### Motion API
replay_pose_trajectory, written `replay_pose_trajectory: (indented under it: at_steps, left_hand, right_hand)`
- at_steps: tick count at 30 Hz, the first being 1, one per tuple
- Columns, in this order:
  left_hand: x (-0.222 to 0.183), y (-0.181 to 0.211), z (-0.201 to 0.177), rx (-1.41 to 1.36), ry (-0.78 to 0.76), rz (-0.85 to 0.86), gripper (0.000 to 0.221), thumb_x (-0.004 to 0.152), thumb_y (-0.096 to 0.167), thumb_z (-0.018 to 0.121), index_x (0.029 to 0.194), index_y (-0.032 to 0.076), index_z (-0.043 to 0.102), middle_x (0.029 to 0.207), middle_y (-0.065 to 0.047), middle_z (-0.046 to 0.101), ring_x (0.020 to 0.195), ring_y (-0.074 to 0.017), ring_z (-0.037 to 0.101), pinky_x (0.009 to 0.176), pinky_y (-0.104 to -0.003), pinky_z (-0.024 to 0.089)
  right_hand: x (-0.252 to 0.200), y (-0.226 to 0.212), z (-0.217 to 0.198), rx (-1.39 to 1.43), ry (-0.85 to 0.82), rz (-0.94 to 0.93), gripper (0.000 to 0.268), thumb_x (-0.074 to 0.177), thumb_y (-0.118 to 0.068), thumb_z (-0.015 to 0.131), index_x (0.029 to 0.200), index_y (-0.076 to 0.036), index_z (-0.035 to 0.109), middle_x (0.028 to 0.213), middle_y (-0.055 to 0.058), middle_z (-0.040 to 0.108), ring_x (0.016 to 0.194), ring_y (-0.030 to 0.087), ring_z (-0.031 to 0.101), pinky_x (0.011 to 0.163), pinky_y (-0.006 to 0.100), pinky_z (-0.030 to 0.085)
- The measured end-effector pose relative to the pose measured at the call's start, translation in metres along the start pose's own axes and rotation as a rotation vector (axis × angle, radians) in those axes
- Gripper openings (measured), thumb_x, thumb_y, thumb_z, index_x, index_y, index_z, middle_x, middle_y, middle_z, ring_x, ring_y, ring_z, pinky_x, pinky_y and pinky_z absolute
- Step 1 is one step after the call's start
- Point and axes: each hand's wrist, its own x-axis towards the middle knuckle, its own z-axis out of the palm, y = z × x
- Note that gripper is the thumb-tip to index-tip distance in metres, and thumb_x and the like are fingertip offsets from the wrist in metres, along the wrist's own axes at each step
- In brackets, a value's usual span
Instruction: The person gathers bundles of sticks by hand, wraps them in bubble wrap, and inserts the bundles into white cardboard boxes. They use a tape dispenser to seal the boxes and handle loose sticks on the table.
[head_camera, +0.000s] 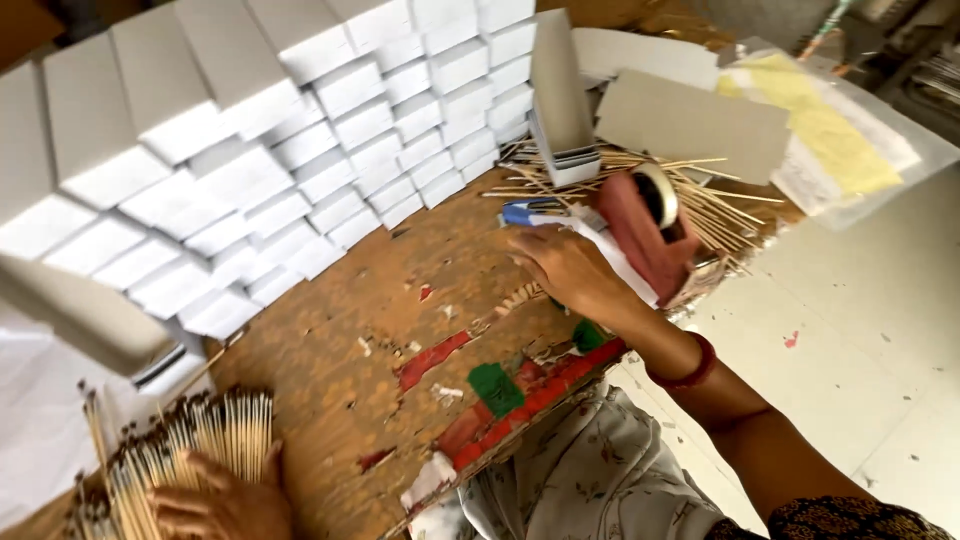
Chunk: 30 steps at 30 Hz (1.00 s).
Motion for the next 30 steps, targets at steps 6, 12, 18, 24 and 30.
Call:
replay_pose_trajectory:
  at_steps: [6,12,18,24,30]
  left_hand:
    - [-0.016,0.015,-0.005,-0.165,0.070,0.066,0.108,0.098,0.089,0.030,0.176,0.017,0.010,0.163,-0.044,0.023,0.145,-0.0611,0.032,0.120,-0.077,0.027]
    - [-0.012,0.025,-0.018,-0.220,-0.008,0.006,0.099,0.088,0.086,0.026,0.168,0.029,0.011,0.168,-0.034,0.017,0.155,-0.0512,0.019,0.113,-0.082,0.008]
    - [-0.019,0.015,0.007,-0.209,-0.065,0.019,0.093,0.090,0.083,0.028,0.168,0.036,0.012,0.172,-0.030,0.015,0.159,-0.0485,0.016,0.116,-0.082,0.007]
    - [0.040,0.048,0.050,-0.439,0.185,0.279,0.093,0.102,0.083,0.038,0.175,0.029,0.019,0.173,-0.038,0.012,0.158,-0.0587,0.013,0.122,-0.081,0.017]
    - [0.028,0.019,0.063,-0.452,0.191,0.290,0.093,0.102,0.081,0.042,0.176,0.028,0.021,0.172,-0.038,0.012,0.158,-0.0598,0.013,0.121,-0.083,0.017]
  right_hand:
    - [0.104,0.112,0.019,-0.248,0.472,0.068,0.035,0.093,-0.008,0.066,0.124,0.009,0.061,0.112,0.029,0.068,0.100,0.044,0.067,0.089,0.049,0.054]
    - [0.174,0.178,0.031,-0.314,0.356,0.423,0.040,0.094,-0.034,0.077,0.112,-0.001,0.064,0.099,0.024,0.072,0.094,0.041,0.072,0.082,0.050,0.059]
    - [0.181,0.172,0.040,-0.420,0.210,0.490,0.048,0.090,-0.022,0.072,0.129,-0.001,0.052,0.099,0.026,0.072,0.093,0.043,0.072,0.080,0.054,0.058]
    - [0.221,0.206,-0.048,-0.230,0.307,0.607,0.056,0.081,-0.009,0.070,0.129,0.005,0.046,0.102,0.029,0.069,0.097,0.043,0.070,0.083,0.049,0.059]
    - [0.171,0.252,-0.149,-0.557,0.323,0.294,0.062,0.078,-0.004,0.069,0.134,0.010,0.044,0.100,0.029,0.070,0.092,0.045,0.069,0.076,0.048,0.058]
